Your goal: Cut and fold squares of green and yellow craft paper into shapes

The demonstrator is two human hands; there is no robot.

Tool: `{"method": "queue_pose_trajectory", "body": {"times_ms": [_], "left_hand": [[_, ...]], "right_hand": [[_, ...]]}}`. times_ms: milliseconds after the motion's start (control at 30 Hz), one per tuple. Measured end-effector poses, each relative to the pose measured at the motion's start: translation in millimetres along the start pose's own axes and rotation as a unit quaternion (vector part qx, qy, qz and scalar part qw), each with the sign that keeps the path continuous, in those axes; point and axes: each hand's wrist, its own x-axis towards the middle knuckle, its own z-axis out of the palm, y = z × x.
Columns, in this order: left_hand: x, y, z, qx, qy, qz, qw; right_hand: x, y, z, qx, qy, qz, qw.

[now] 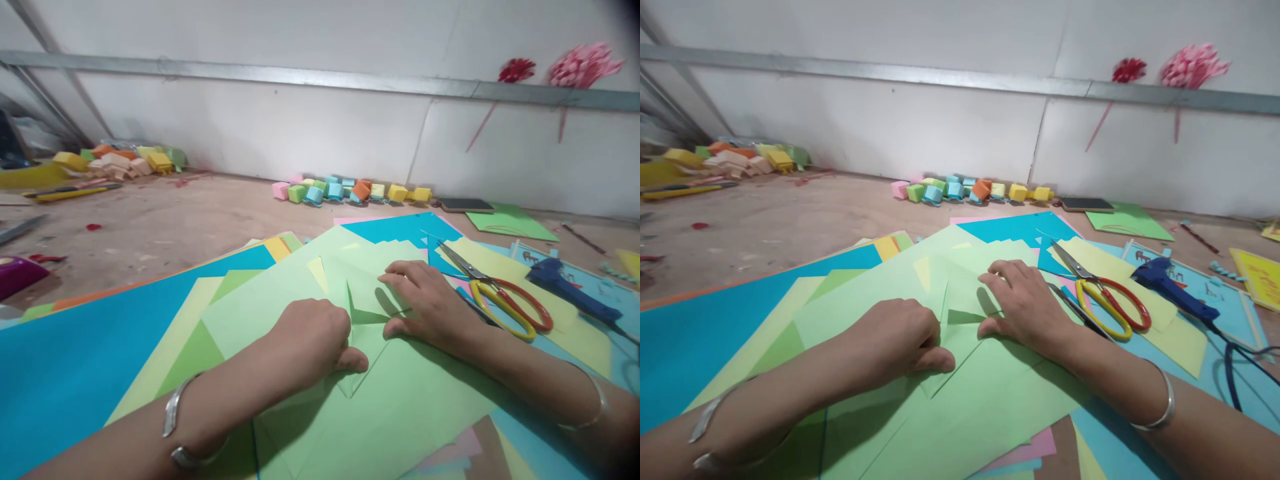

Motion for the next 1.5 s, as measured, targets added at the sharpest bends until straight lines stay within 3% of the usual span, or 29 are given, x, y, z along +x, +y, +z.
{"method": "queue_pose_trajectory", "body": {"times_ms": [100,233,433,700,867,1167,1500], "left_hand": [[1,-1,1.9,-0.001,0.005,0.004,1.0],[1,0,1.4,-0.003,0.0,0.002,1.0],[-2,2,-2.7,-0.007,-0.008,-0.003,1.0],[-1,0,1.0,0.003,-0.005,-0.002,1.0],[0,-1,3.8,-0.001,-0.005,-0.005,1.0],[-5,5,-7.7,0.016,-0.036,-0.013,0.999],[-9,12,-17.9,0.016,-0.043,-0.036,0.998]], "right_hand": [[0,8,-3,0.018,0.009,-0.003,1.0],[2,11,-14,0.14,0.037,0.004,0.989],[5,-3,-26,0.251,-0.118,0.045,0.96],[5,6,-23,0.337,-0.129,0.049,0.931],[6,3,-25,0.329,-0.151,0.063,0.93],[10,-3,-26,0.299,-0.151,0.079,0.939],[19,-15,-31,0.266,-0.173,0.15,0.936]]}}
